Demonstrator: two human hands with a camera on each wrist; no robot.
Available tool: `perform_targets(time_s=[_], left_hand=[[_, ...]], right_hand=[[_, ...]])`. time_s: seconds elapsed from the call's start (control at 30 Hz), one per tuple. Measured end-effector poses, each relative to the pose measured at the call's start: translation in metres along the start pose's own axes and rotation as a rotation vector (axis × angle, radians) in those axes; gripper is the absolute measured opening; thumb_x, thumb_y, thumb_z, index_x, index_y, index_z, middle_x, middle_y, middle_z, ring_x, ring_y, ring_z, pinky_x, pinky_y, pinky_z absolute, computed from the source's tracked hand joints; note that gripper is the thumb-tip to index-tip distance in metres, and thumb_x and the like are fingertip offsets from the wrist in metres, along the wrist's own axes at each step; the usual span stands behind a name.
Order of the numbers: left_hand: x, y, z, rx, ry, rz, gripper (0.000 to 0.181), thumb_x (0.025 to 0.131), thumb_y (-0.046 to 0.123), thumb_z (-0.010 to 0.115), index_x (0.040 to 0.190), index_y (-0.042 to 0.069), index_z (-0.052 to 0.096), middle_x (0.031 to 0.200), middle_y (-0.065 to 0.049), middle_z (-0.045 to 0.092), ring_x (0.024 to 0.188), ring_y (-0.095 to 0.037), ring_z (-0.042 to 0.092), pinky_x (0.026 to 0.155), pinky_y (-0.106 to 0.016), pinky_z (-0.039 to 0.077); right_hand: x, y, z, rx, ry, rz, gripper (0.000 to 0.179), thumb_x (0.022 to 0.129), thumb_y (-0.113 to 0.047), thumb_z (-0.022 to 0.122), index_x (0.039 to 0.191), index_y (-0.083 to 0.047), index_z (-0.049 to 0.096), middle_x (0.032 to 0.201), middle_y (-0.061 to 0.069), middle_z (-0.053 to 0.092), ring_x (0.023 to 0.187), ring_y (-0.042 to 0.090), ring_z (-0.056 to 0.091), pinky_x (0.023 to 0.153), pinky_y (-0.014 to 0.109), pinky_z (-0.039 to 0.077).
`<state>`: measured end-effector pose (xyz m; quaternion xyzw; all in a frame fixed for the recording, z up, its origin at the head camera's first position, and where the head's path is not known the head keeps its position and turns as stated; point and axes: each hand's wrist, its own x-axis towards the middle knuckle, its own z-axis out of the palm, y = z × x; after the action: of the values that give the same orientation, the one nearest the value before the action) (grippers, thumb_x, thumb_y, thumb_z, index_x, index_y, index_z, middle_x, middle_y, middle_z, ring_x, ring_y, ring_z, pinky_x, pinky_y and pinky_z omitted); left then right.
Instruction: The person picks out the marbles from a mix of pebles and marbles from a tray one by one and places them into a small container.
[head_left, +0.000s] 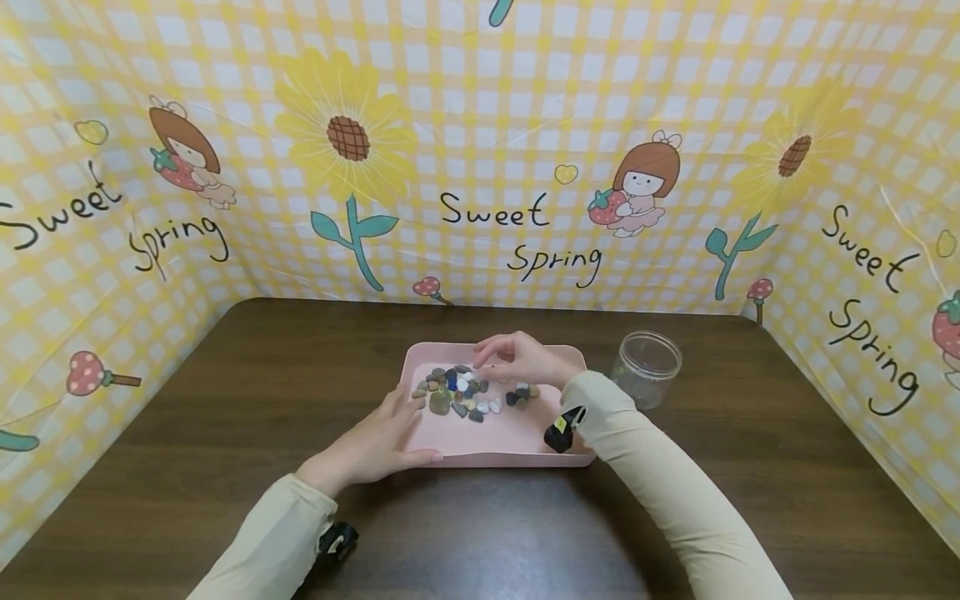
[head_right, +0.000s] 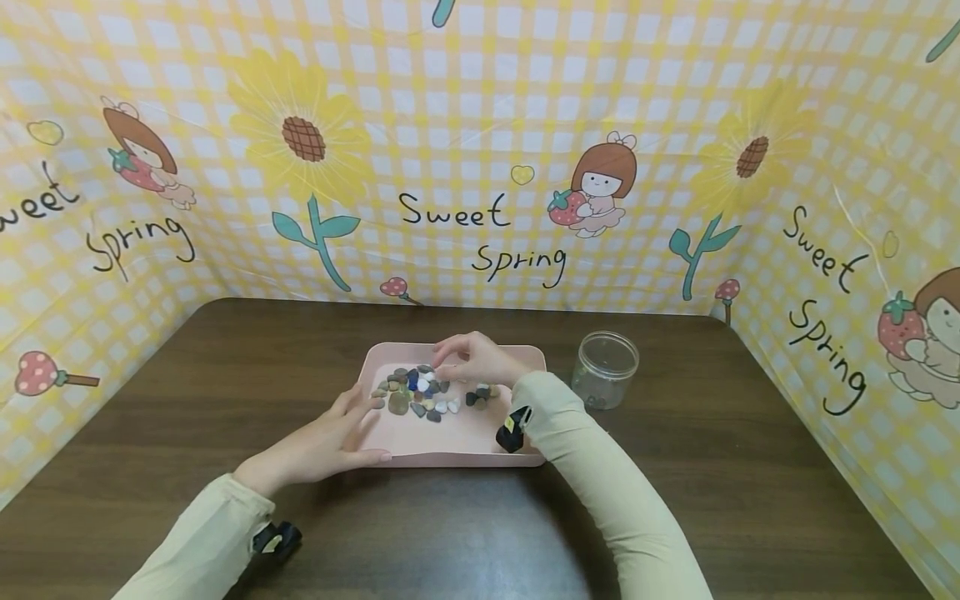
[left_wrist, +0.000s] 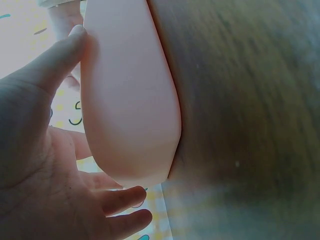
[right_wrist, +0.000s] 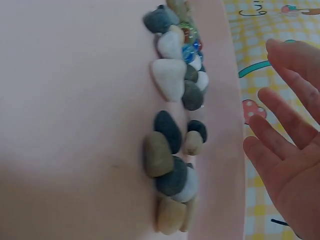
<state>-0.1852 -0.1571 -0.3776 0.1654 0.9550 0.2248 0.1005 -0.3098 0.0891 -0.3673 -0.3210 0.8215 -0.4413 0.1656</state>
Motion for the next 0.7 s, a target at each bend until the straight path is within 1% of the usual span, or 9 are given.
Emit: perform_targets(time_s=[0.17, 0.2, 0.3, 0.4, 0.57, 0.63, 0.7], left_hand=[[0.000, -0.001, 0.000, -0.003, 0.001, 0.006, 0.089, 0.081, 0.058, 0.061, 0.144, 0.002, 0.032, 0.154, -0.028, 0.010, 0.136, -0.046, 0.029, 0.106, -0.058, 0.032], [0.000, -0.001, 0.001, -0.003, 0.004, 0.010, 0.088, 0.081, 0.057, 0.061, 0.144, 0.002, 0.032, 0.154, -0.028, 0.010, 0.136, -0.046, 0.030, 0.106, -0.058, 0.032], [0.000, -0.002, 0.002, 0.000, 0.014, 0.022, 0.088, 0.081, 0.057, 0.061, 0.143, 0.001, 0.033, 0.153, -0.029, 0.011, 0.135, -0.046, 0.030, 0.106, -0.057, 0.033], [0.000, -0.002, 0.002, 0.004, 0.025, 0.034, 0.087, 0.082, 0.056, 0.062, 0.142, 0.000, 0.033, 0.152, -0.030, 0.012, 0.135, -0.047, 0.031, 0.105, -0.057, 0.033], [-0.001, -0.001, 0.001, 0.009, 0.026, 0.041, 0.086, 0.082, 0.055, 0.062, 0.142, -0.001, 0.034, 0.151, -0.032, 0.013, 0.134, -0.048, 0.031, 0.105, -0.058, 0.033], [-0.001, -0.001, 0.001, 0.007, 0.025, 0.039, 0.086, 0.082, 0.054, 0.062, 0.142, 0.000, 0.034, 0.152, -0.032, 0.013, 0.134, -0.047, 0.031, 0.105, -0.057, 0.033], [0.000, -0.001, 0.001, 0.006, 0.026, 0.043, 0.085, 0.082, 0.054, 0.062, 0.142, 0.000, 0.034, 0.151, -0.032, 0.013, 0.134, -0.047, 0.031, 0.106, -0.057, 0.033]], right_hand=[[0.005, 0.008, 0.004, -0.024, -0.059, -0.030, 0.020, 0.085, -0.010, 0.066, 0.102, 0.001, 0.068, 0.137, 0.016, 0.052, 0.133, 0.028, 0.042, 0.113, 0.045, 0.028], [0.006, 0.010, 0.004, -0.034, -0.071, -0.024, 0.020, 0.085, -0.012, 0.066, 0.102, -0.001, 0.069, 0.138, 0.013, 0.051, 0.134, 0.026, 0.041, 0.112, 0.044, 0.031], [0.008, 0.012, 0.006, -0.065, -0.101, -0.002, 0.018, 0.086, -0.017, 0.067, 0.101, -0.007, 0.070, 0.141, 0.008, 0.049, 0.134, 0.022, 0.041, 0.101, 0.038, 0.043], [0.010, 0.014, 0.008, -0.123, -0.112, 0.008, 0.015, 0.084, -0.020, 0.069, 0.098, -0.013, 0.071, 0.142, 0.004, 0.048, 0.132, 0.020, 0.043, 0.089, 0.032, 0.047], [0.013, 0.012, 0.012, -0.203, -0.112, -0.026, 0.015, 0.083, -0.015, 0.069, 0.097, -0.012, 0.072, 0.139, 0.009, 0.051, 0.131, 0.023, 0.044, 0.098, 0.036, 0.043], [0.014, 0.012, 0.014, -0.205, -0.112, -0.018, 0.015, 0.083, -0.015, 0.069, 0.097, -0.011, 0.073, 0.139, 0.008, 0.051, 0.130, 0.022, 0.045, 0.098, 0.036, 0.043], [0.014, 0.013, 0.016, -0.203, -0.110, -0.009, 0.014, 0.083, -0.013, 0.069, 0.097, -0.011, 0.073, 0.139, 0.007, 0.051, 0.129, 0.021, 0.046, 0.096, 0.032, 0.044]])
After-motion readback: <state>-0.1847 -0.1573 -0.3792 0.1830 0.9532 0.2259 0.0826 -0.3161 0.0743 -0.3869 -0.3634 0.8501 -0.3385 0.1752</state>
